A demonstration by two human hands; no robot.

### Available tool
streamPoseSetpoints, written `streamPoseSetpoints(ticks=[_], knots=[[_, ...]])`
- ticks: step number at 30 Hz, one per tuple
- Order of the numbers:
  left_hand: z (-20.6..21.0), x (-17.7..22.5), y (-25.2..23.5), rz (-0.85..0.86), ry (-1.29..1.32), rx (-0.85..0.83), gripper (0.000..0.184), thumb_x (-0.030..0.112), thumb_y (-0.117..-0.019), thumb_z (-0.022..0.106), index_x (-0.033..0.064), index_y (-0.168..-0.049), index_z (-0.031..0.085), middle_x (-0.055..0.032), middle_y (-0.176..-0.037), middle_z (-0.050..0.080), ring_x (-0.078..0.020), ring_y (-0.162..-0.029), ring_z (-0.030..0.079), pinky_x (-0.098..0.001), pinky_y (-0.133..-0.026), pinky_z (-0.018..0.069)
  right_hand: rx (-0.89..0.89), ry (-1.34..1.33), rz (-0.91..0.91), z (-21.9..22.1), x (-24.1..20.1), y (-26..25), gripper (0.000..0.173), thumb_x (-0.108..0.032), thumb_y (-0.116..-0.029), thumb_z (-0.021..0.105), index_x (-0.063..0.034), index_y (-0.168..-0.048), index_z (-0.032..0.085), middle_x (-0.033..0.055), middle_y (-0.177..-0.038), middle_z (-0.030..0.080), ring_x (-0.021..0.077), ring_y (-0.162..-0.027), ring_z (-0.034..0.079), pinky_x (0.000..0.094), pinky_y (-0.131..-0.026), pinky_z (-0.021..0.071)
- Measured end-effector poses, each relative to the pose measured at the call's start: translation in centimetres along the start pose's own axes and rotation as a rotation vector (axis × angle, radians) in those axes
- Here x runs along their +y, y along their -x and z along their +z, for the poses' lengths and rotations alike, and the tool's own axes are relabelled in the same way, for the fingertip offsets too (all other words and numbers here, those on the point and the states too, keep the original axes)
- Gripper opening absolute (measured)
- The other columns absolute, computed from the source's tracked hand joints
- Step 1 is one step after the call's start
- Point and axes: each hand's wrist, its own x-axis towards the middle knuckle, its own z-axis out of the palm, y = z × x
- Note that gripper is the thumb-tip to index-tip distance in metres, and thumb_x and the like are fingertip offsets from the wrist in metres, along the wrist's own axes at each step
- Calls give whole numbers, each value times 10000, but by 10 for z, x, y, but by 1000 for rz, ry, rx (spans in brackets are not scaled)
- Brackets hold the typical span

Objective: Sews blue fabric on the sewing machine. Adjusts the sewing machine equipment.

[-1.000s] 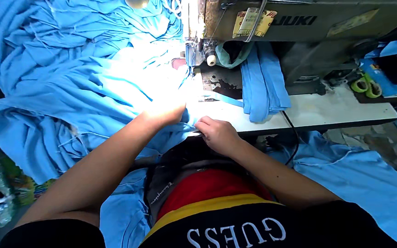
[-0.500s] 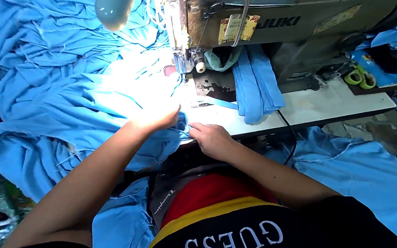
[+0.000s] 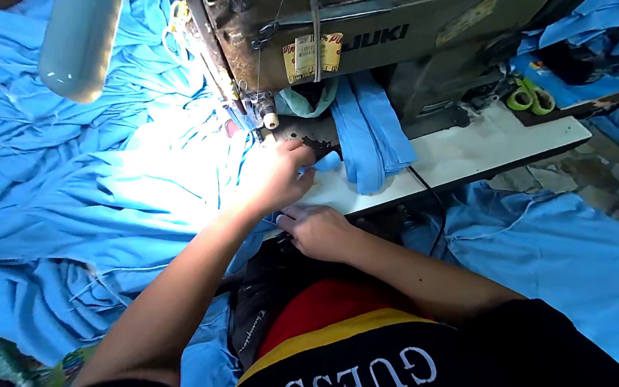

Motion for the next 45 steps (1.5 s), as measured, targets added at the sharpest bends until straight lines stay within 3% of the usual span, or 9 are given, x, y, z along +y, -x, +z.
streamPoseSetpoints(ticks=[2, 8, 10, 13, 16, 19, 26, 37, 45], knots=[[-8, 2, 41, -32, 19, 113, 196, 182, -932, 585, 26, -957, 701, -125, -970, 683, -229, -919, 658, -403, -816, 523, 14, -9, -15, 0, 1, 4, 263, -134, -1012, 557, -45, -1221, 689, 192, -1362, 639, 357, -948, 720, 497, -764, 573], [-5, 33, 95, -246, 108, -16, 152, 21, -875, 648, -87, -948, 726, -229, -996, 721, -315, -910, 719, -456, -827, 570, -82, -31, 24, -5, -7, 8, 261, -120, -1016, 564, -30, -1218, 704, 181, -1481, 534, 313, -836, 704, 458, -693, 565], [1, 25, 103, -177, 46, 77, 169, 60, -863, 609, -19, -934, 741, -156, -1008, 732, -231, -906, 720, -368, -821, 584, -87, -20, 41, -4, -7, 9, 273, -114, -1008, 576, -46, -1248, 688, 188, -1506, 500, 302, -812, 698, 447, -683, 565], [-3, 32, 101, -147, 65, 77, 157, 0, -851, 629, -75, -933, 740, -231, -1031, 735, -353, -988, 724, -491, -880, 555, -40, 6, 36, 0, -5, 13, 254, -100, -985, 605, -63, -1217, 703, 201, -1480, 519, 296, -767, 695, 434, -639, 560], [3, 16, 111, -214, 119, 13, 234, 144, -922, 565, 17, -892, 759, -100, -1027, 756, -210, -1057, 710, -388, -954, 552, -22, 22, 22, 4, -3, 15, 240, -97, -989, 595, -61, -1198, 708, 201, -1472, 529, 305, -774, 699, 436, -634, 561], [-14, -3, 101, -338, 166, -53, 270, 169, -1006, 530, 1, -1049, 737, -115, -991, 721, -179, -926, 683, -363, -850, 548, -3, 18, 18, 5, -2, 15, 237, -83, -977, 607, -49, -1192, 699, 204, -1466, 540, 316, -769, 700, 445, -627, 556], [-4, -45, 33, -346, -47, -43, 224, 52, -1002, 553, -81, -1062, 723, -260, -1149, 697, -417, -1134, 651, -595, -989, 450, 46, 23, -1, 7, -1, 15, 231, -77, -962, 623, -56, -1170, 720, 201, -1438, 564, 296, -729, 696, 435, -607, 560], [6, -19, 76, -399, 52, -77, 241, 107, -1002, 593, -10, -1147, 747, -219, -1403, 608, -397, -1307, 571, -597, -1077, 415, 108, 29, -30, 14, 3, 15, 254, -81, -953, 634, -52, -1192, 713, 207, -1383, 604, 308, -710, 698, 446, -583, 562], [10, -9, 88, -471, 74, 10, 264, 143, -1023, 579, -21, -1147, 745, -212, -1352, 649, -371, -1247, 627, -565, -1044, 462, 200, 53, -91, 23, 6, 16, 262, -64, -918, 657, -38, -1170, 722, 165, -1426, 605, 276, -647, 684, 425, -538, 544]])
